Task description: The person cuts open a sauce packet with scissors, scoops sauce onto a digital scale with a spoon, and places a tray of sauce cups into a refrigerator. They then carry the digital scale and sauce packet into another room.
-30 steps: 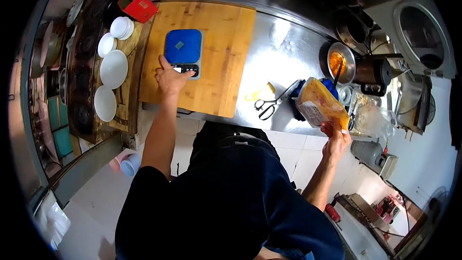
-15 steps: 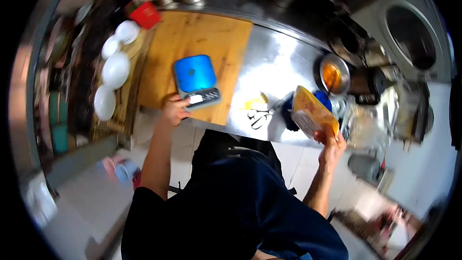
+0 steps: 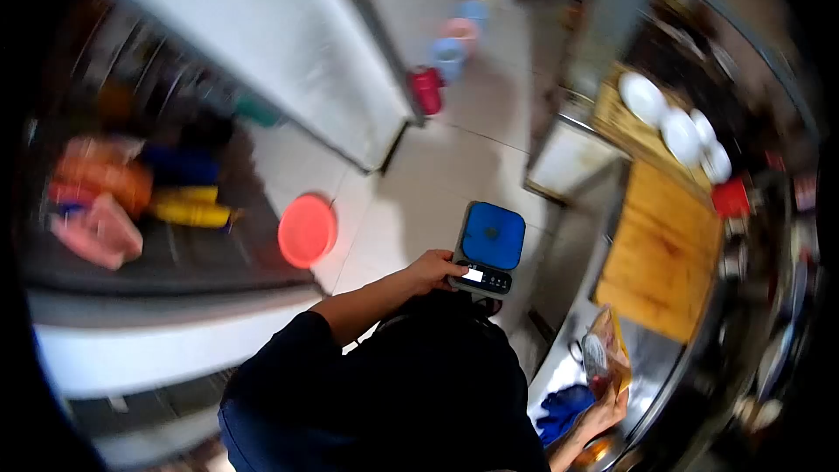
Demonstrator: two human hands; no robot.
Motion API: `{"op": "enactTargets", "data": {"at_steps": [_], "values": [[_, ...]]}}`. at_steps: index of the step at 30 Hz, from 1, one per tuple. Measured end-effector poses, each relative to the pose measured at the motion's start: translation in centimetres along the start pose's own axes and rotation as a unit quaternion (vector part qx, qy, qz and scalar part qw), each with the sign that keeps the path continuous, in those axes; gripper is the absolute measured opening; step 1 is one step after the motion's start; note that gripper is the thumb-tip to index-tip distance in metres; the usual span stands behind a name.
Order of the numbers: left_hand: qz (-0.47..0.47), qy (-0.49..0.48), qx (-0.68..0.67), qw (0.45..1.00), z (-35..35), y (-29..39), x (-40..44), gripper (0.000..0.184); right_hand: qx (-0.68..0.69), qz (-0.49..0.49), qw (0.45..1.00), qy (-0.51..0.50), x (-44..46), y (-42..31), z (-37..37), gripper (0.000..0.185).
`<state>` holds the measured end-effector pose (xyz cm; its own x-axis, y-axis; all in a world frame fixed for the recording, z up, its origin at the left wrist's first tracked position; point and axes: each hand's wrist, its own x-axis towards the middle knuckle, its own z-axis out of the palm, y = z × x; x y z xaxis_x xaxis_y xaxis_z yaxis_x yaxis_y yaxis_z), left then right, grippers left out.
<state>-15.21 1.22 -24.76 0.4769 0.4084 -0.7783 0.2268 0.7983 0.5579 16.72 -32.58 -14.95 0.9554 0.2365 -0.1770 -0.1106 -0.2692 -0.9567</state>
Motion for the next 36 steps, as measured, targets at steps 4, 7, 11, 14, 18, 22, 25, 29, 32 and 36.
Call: {"op": "enactTargets", "data": {"at_steps": [4, 7, 11, 14, 18, 22, 25, 29, 32, 36], "values": [[0.047, 0.124, -0.142, 0.981, -11.0, -5.3, -9.6, 0.039, -0.016, -0.026, 0.988, -0.154, -3.6, -1.7, 7.4, 0.02], [0.093, 0.203, -0.256, 0.941, -18.7, -9.8, -13.6, 0.048, -0.01, -0.052, 0.962, -0.266, -6.2, -2.8, 15.0, 0.024], [0.146, 0.269, -0.354, 0.884, -30.1, -13.9, -20.3, 0.044, -0.042, -0.05, 0.932, -0.357, -15.2, -6.0, 27.0, 0.024], [0.187, 0.309, -0.399, 0.843, -39.4, -18.1, -24.2, 0.041, -0.032, -0.046, 0.923, -0.381, -22.4, -5.7, 36.1, 0.024], [0.217, 0.383, -0.439, 0.783, -47.8, -18.2, -29.7, 0.025, -0.021, -0.003, 0.901, -0.434, -32.5, -6.5, 47.6, 0.024], [0.221, 0.414, -0.446, 0.762, -56.3, -18.4, -32.7, 0.026, -0.045, 0.005, 0.859, -0.509, -42.8, -6.5, 59.1, 0.024], [0.245, 0.414, -0.466, 0.742, -61.2, -16.8, -32.1, 0.027, -0.037, 0.015, 0.82, -0.572, -49.0, -6.9, 67.2, 0.026], [0.277, 0.4, -0.485, 0.727, -67.3, -12.8, -30.9, 0.03, -0.027, 0.034, 0.772, -0.634, -55.9, -6.9, 79.1, 0.025], [0.287, 0.412, -0.489, 0.714, -68.8, -7.5, -30.8, 0.037, -0.033, 0.041, 0.725, -0.687, -58.9, -7.1, 88.3, 0.025], [0.32, 0.405, -0.519, 0.681, -74.1, 0.0, -29.7, 0.032, -0.06, -0.046, 0.676, -0.733, -64.5, -8.9, 101.8, 0.028]]}}
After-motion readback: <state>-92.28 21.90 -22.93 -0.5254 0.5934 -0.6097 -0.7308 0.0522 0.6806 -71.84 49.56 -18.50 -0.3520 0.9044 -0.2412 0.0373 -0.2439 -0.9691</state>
